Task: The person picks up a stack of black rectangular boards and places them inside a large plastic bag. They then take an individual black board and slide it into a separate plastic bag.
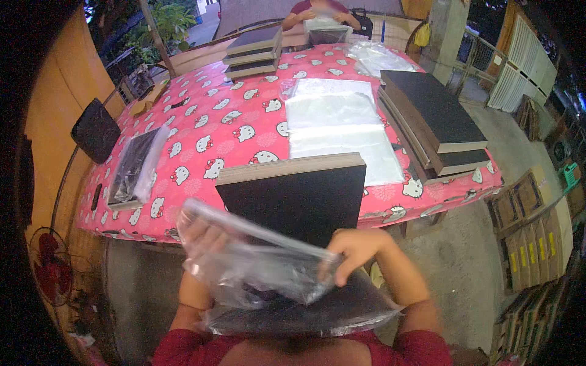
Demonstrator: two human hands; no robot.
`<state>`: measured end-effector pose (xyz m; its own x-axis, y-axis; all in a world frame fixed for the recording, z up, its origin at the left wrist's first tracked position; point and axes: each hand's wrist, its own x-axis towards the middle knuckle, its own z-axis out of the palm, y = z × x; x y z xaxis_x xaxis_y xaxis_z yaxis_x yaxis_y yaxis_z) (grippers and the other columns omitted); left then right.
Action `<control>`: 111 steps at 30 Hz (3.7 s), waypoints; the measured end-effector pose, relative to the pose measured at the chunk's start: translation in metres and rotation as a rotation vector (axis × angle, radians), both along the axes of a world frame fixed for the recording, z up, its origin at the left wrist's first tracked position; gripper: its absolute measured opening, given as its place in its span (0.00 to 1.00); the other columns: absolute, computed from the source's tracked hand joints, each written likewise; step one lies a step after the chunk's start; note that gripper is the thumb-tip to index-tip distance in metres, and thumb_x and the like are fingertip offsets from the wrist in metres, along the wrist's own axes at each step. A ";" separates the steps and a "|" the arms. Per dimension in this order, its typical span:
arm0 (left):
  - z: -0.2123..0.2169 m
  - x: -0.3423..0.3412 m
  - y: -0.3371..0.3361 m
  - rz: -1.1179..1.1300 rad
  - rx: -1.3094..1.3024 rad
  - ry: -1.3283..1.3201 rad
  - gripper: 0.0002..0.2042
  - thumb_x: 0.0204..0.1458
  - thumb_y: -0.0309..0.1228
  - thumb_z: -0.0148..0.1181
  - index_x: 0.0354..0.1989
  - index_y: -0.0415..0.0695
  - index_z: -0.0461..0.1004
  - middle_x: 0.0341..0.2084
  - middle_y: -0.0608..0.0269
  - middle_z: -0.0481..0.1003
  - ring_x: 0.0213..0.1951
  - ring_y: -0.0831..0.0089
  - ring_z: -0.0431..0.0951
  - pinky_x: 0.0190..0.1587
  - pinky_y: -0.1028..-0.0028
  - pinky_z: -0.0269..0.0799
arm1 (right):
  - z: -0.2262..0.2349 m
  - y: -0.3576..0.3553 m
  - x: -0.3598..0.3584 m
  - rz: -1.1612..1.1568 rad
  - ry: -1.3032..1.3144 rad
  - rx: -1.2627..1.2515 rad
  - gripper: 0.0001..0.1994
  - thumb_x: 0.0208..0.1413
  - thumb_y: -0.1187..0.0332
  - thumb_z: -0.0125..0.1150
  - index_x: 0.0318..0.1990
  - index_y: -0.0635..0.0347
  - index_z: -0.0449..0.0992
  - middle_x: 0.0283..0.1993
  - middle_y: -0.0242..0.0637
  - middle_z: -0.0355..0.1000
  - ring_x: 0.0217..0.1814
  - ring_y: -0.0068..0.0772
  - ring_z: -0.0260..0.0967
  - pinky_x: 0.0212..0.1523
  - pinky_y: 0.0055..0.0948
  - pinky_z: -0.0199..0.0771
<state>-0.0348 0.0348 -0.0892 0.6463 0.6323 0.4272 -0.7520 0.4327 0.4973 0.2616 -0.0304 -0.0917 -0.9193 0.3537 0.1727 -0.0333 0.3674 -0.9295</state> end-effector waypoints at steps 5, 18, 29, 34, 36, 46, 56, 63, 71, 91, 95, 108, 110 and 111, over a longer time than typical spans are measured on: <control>0.023 0.004 0.004 0.299 0.390 0.406 0.14 0.46 0.34 0.55 0.39 0.40 0.67 0.26 0.64 0.73 0.25 0.72 0.73 0.32 0.70 0.67 | -0.032 0.001 0.024 -0.353 0.207 -0.231 0.13 0.43 0.63 0.61 0.31 0.64 0.75 0.29 0.39 0.72 0.32 0.36 0.70 0.34 0.33 0.69; -0.026 0.014 -0.006 0.666 -0.276 0.553 0.28 0.39 0.41 0.63 0.49 0.43 0.64 0.30 0.54 0.73 0.31 0.66 0.74 0.37 0.66 0.68 | -0.043 -0.028 0.033 -0.571 0.335 -0.123 0.13 0.41 0.65 0.60 0.31 0.67 0.73 0.31 0.41 0.71 0.31 0.34 0.69 0.34 0.32 0.69; -0.040 -0.020 0.017 0.043 0.080 0.063 0.15 0.52 0.37 0.47 0.41 0.39 0.67 0.19 0.68 0.68 0.24 0.79 0.66 0.37 0.71 0.66 | 0.008 -0.011 0.014 -1.137 0.336 -0.168 0.24 0.43 0.68 0.61 0.49 0.60 0.61 0.26 0.27 0.63 0.26 0.16 0.58 0.25 0.15 0.58; 0.023 0.014 -0.024 0.591 -0.019 0.479 0.09 0.48 0.34 0.54 0.31 0.40 0.70 0.27 0.64 0.67 0.26 0.79 0.66 0.38 0.78 0.65 | 0.006 -0.015 0.021 -1.535 -0.109 0.693 0.32 0.33 0.71 0.64 0.52 0.59 0.62 0.21 0.32 0.62 0.22 0.21 0.57 0.24 0.24 0.57; 0.039 0.006 -0.065 0.750 0.205 0.515 0.07 0.44 0.32 0.58 0.26 0.41 0.72 0.33 0.57 0.69 0.31 0.74 0.69 0.38 0.80 0.64 | 0.014 -0.039 0.010 -1.525 -0.128 0.934 0.24 0.33 0.69 0.65 0.44 0.61 0.70 0.18 0.34 0.64 0.21 0.24 0.58 0.23 0.27 0.57; 0.035 -0.006 -0.062 0.632 -0.198 0.654 0.07 0.49 0.30 0.49 0.34 0.40 0.68 0.24 0.62 0.71 0.21 0.79 0.69 0.17 0.82 0.61 | 0.015 -0.065 0.033 -1.116 0.572 -0.811 0.12 0.44 0.74 0.57 0.39 0.67 0.70 0.36 0.38 0.71 0.34 0.28 0.70 0.38 0.26 0.69; -0.251 -0.055 -0.058 -0.004 -0.637 0.684 0.06 0.49 0.29 0.50 0.32 0.42 0.69 0.25 0.64 0.72 0.21 0.79 0.70 0.15 0.85 0.63 | -0.331 -0.112 0.062 -0.972 0.766 -1.190 0.07 0.46 0.76 0.56 0.34 0.60 0.66 0.30 0.32 0.68 0.31 0.24 0.66 0.33 0.21 0.67; -0.293 -0.058 -0.065 0.180 -0.595 0.982 0.05 0.49 0.29 0.51 0.31 0.42 0.70 0.25 0.64 0.72 0.21 0.79 0.71 0.17 0.85 0.64 | -0.283 -0.101 0.049 -1.004 0.358 -1.200 0.04 0.49 0.70 0.56 0.31 0.58 0.68 0.25 0.26 0.66 0.27 0.19 0.63 0.27 0.17 0.63; -0.300 -0.064 -0.062 0.248 -0.519 1.121 0.05 0.49 0.29 0.51 0.31 0.42 0.70 0.25 0.64 0.72 0.22 0.79 0.71 0.19 0.85 0.65 | -0.289 -0.100 0.046 -1.091 0.517 -1.428 0.04 0.49 0.71 0.55 0.31 0.59 0.68 0.26 0.27 0.67 0.23 0.18 0.65 0.24 0.17 0.66; -0.203 -0.082 -0.045 -0.042 -0.138 1.119 0.12 0.47 0.34 0.56 0.37 0.39 0.72 0.28 0.65 0.73 0.26 0.80 0.71 0.28 0.81 0.66 | -0.315 -0.096 0.074 -1.226 0.393 -1.476 0.09 0.44 0.77 0.58 0.34 0.61 0.66 0.29 0.37 0.71 0.26 0.27 0.68 0.26 0.24 0.71; -0.213 -0.089 -0.054 -0.046 -0.124 1.360 0.15 0.47 0.38 0.56 0.37 0.40 0.74 0.28 0.68 0.74 0.29 0.81 0.69 0.31 0.80 0.65 | -0.281 -0.083 0.088 -1.597 -0.195 -0.716 0.05 0.43 0.78 0.57 0.29 0.62 0.69 0.27 0.37 0.72 0.22 0.24 0.67 0.22 0.23 0.69; -0.116 -0.071 -0.007 -0.185 0.573 1.931 0.23 0.37 0.53 0.59 0.28 0.43 0.77 0.23 0.62 0.75 0.29 0.75 0.73 0.35 0.76 0.67 | -0.162 0.194 0.111 -0.848 0.036 0.442 0.09 0.41 0.68 0.60 0.30 0.62 0.74 0.29 0.31 0.71 0.33 0.24 0.67 0.33 0.24 0.67; -0.111 -0.098 -0.023 -0.073 0.524 1.862 0.22 0.37 0.52 0.60 0.29 0.43 0.77 0.23 0.62 0.75 0.28 0.76 0.72 0.35 0.76 0.67 | -0.159 0.197 0.077 -0.837 -0.089 0.301 0.09 0.41 0.68 0.61 0.30 0.62 0.75 0.28 0.31 0.71 0.31 0.23 0.67 0.32 0.24 0.67; -0.100 -0.103 -0.028 -0.072 0.478 1.873 0.20 0.39 0.48 0.61 0.30 0.42 0.77 0.23 0.64 0.76 0.28 0.78 0.72 0.34 0.77 0.67 | -0.151 0.192 0.067 -0.853 -0.177 0.232 0.09 0.41 0.68 0.61 0.30 0.62 0.75 0.27 0.31 0.71 0.30 0.23 0.67 0.31 0.24 0.67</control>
<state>-0.1383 0.0068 -0.1897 0.4318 0.6462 -0.6292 0.8045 0.0394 0.5926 0.3288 0.1619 -0.2425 -0.3805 0.9017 0.2054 0.4731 0.3807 -0.7945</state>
